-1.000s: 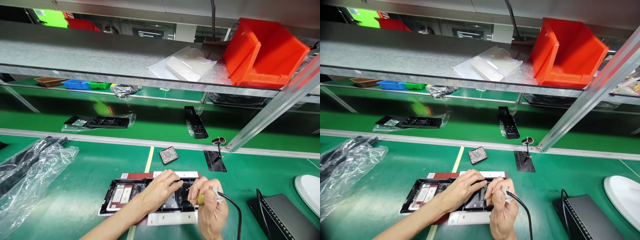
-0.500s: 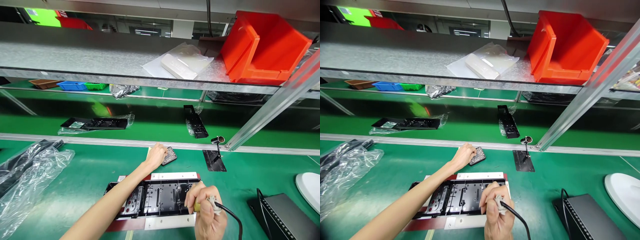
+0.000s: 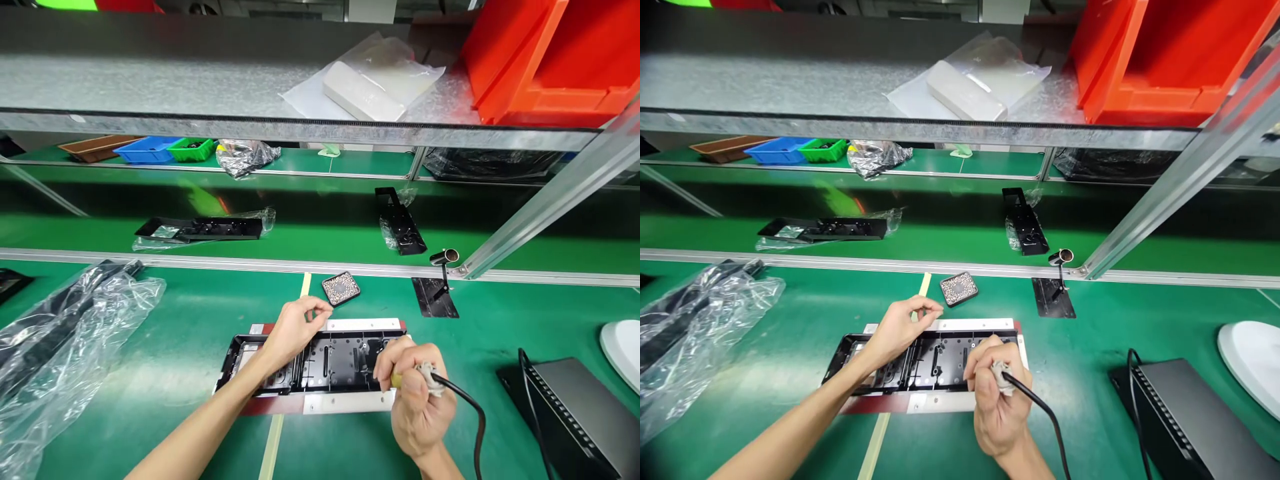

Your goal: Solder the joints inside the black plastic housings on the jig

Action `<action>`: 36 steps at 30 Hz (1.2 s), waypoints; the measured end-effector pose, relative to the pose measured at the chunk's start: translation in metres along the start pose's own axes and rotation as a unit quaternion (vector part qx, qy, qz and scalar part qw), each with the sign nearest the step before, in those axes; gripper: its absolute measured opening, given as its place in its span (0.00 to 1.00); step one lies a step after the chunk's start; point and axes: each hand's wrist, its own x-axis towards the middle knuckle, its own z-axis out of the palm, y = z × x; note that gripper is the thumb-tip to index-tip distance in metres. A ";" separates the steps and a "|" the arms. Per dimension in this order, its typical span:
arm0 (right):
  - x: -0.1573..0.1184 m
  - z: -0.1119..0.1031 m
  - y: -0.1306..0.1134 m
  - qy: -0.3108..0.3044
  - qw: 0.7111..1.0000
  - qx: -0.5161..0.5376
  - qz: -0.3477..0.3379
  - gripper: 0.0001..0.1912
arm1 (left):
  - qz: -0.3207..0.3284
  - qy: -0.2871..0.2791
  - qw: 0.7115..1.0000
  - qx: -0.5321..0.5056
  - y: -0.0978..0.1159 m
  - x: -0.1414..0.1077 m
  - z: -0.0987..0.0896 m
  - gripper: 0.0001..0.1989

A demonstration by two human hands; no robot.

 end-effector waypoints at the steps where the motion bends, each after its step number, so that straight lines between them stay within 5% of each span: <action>1: 0.000 0.000 0.000 0.001 1.000 -0.001 0.000 0.08 | -0.004 -0.001 1.000 -0.014 0.002 -0.015 -0.002 0.09; 5: 0.002 0.001 0.001 0.007 1.000 0.000 0.003 0.08 | -0.013 -0.008 0.994 -0.112 0.006 -0.060 -0.005 0.09; 9: 0.005 0.004 0.001 0.008 1.000 0.004 0.002 0.08 | 0.034 -0.037 0.993 -0.110 0.007 -0.079 0.000 0.09; 18: 0.005 0.003 -0.001 0.016 1.000 0.007 -0.011 0.07 | 0.136 -0.077 0.987 -0.033 0.013 -0.078 0.008 0.08; 24: 0.006 0.005 -0.001 0.020 1.000 0.007 -0.008 0.07 | 0.148 -0.119 0.982 -0.013 0.007 -0.072 0.006 0.08; 36: 0.007 0.005 -0.001 0.023 1.000 0.000 -0.010 0.07 | 0.213 -0.084 0.973 0.039 0.000 -0.091 0.005 0.14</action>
